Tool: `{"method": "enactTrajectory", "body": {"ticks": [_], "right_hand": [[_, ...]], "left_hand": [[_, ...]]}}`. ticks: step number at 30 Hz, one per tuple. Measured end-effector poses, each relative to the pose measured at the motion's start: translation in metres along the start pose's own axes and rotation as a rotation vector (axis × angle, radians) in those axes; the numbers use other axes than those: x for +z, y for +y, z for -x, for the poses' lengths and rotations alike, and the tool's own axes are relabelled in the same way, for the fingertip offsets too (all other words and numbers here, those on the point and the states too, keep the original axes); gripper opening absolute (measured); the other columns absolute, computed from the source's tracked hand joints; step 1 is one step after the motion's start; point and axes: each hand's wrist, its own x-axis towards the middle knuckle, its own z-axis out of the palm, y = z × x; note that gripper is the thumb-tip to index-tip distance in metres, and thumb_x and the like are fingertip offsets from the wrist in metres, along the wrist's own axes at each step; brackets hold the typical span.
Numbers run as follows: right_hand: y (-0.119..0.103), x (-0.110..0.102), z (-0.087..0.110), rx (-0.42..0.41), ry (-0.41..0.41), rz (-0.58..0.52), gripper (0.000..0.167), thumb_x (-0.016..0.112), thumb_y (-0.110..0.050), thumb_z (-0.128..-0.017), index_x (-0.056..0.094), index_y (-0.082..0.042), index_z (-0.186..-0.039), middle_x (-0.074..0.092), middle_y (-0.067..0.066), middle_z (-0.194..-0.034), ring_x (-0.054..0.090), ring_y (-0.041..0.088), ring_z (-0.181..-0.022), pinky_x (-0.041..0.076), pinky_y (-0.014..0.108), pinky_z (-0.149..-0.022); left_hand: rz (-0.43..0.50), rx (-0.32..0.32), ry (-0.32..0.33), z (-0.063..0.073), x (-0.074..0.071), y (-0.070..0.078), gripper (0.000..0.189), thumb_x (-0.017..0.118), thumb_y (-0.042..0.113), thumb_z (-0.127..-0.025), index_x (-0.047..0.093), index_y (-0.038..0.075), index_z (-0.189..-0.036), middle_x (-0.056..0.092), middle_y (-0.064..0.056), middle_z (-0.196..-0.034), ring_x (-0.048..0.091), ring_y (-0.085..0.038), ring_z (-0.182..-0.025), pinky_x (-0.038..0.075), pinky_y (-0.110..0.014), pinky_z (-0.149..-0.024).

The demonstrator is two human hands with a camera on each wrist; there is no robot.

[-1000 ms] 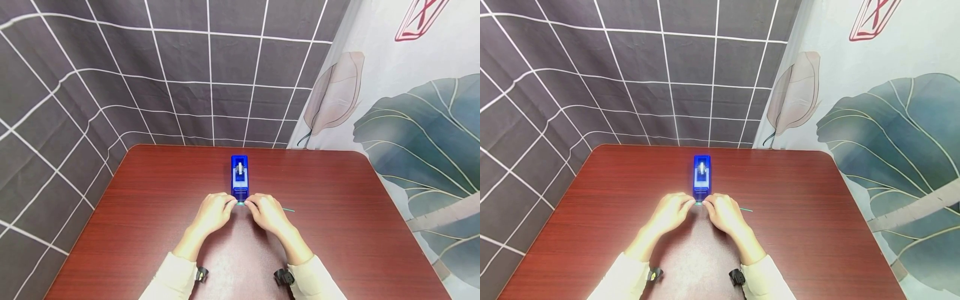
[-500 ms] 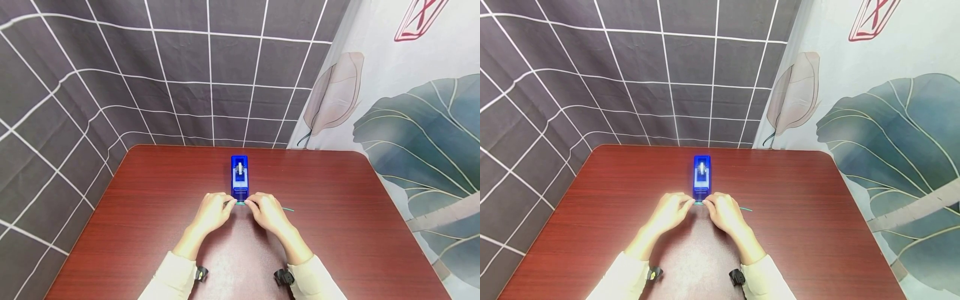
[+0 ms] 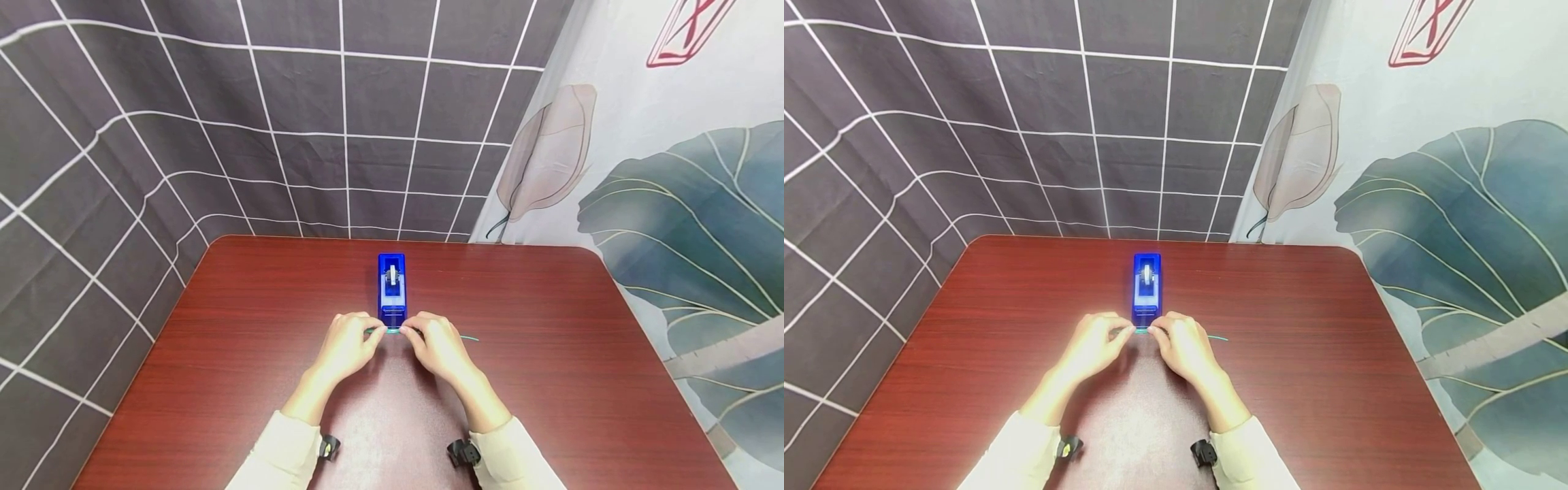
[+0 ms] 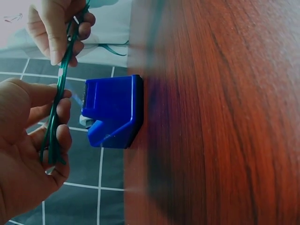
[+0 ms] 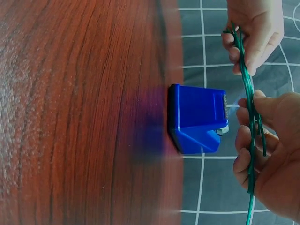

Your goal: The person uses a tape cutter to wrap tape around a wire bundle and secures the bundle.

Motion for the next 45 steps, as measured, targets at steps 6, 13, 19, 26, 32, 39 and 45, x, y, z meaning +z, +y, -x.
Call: {"method": "enactTrajectory", "body": {"ticks": [6,13,19,26,32,39,45], "right_hand": [[-0.0002,0.0003,-0.0001,0.004,-0.005,0.004,0.006,0.072,-0.012,-0.093,0.076,-0.009,-0.089,0.067,-0.003,-0.081,0.065,0.013,-0.072,0.053,0.035,-0.066],[-0.0003,0.0001,-0.0006,-0.003,-0.007,0.008,0.006,0.073,-0.012,-0.093,0.075,-0.010,-0.088,0.065,-0.004,-0.080,0.063,0.013,-0.071,0.052,0.035,-0.065],[0.0002,-0.0001,-0.0010,-0.014,-0.018,0.027,0.005,0.073,-0.012,-0.093,0.075,-0.010,-0.090,0.065,-0.004,-0.081,0.063,0.014,-0.072,0.053,0.036,-0.065],[0.0005,-0.0008,-0.0010,-0.028,-0.033,0.052,0.004,0.074,-0.012,-0.092,0.076,-0.008,-0.094,0.066,-0.002,-0.086,0.065,0.016,-0.075,0.054,0.038,-0.067],[0.0010,-0.0001,-0.0008,-0.041,-0.024,0.067,0.004,0.075,-0.011,-0.091,0.075,-0.008,-0.092,0.065,-0.003,-0.085,0.064,0.015,-0.075,0.053,0.037,-0.067],[0.0021,0.0012,0.0001,-0.052,-0.024,0.092,0.003,0.075,-0.010,-0.091,0.076,-0.009,-0.093,0.064,-0.003,-0.085,0.063,0.014,-0.075,0.054,0.036,-0.068],[0.0029,0.0018,-0.0008,-0.060,-0.012,0.100,0.004,0.074,-0.009,-0.091,0.076,-0.011,-0.090,0.063,-0.003,-0.085,0.064,0.016,-0.078,0.054,0.037,-0.070]], "left_hand": [[0.000,0.009,0.006,0.0005,0.0000,-0.0003,0.009,0.072,0.018,-0.093,0.080,0.014,-0.091,0.071,0.003,-0.081,0.065,-0.019,-0.078,0.043,-0.039,-0.077],[-0.019,0.035,0.019,0.0000,0.0002,-0.0016,0.008,0.074,0.019,-0.092,0.079,0.014,-0.092,0.071,0.003,-0.082,0.065,-0.020,-0.081,0.043,-0.040,-0.078],[-0.032,0.079,0.046,0.0001,-0.0008,-0.0019,0.005,0.075,0.018,-0.091,0.080,0.015,-0.090,0.070,0.005,-0.079,0.064,-0.018,-0.078,0.043,-0.039,-0.076],[-0.047,0.114,0.064,0.0002,-0.0005,-0.0031,0.004,0.078,0.016,-0.088,0.081,0.016,-0.091,0.071,0.004,-0.080,0.065,-0.019,-0.079,0.043,-0.039,-0.075],[-0.050,0.117,0.067,0.0003,-0.0010,-0.0025,0.007,0.081,0.016,-0.086,0.082,0.013,-0.092,0.071,0.004,-0.079,0.064,-0.019,-0.079,0.043,-0.039,-0.075],[-0.051,0.111,0.057,-0.0008,-0.0019,-0.0013,0.007,0.082,0.018,-0.085,0.081,0.015,-0.091,0.071,0.004,-0.079,0.065,-0.018,-0.078,0.042,-0.038,-0.073],[-0.074,0.089,0.024,-0.0026,-0.0018,-0.0003,0.010,0.076,0.021,-0.091,0.079,0.013,-0.095,0.072,0.002,-0.086,0.065,-0.021,-0.084,0.043,-0.040,-0.077]]}}
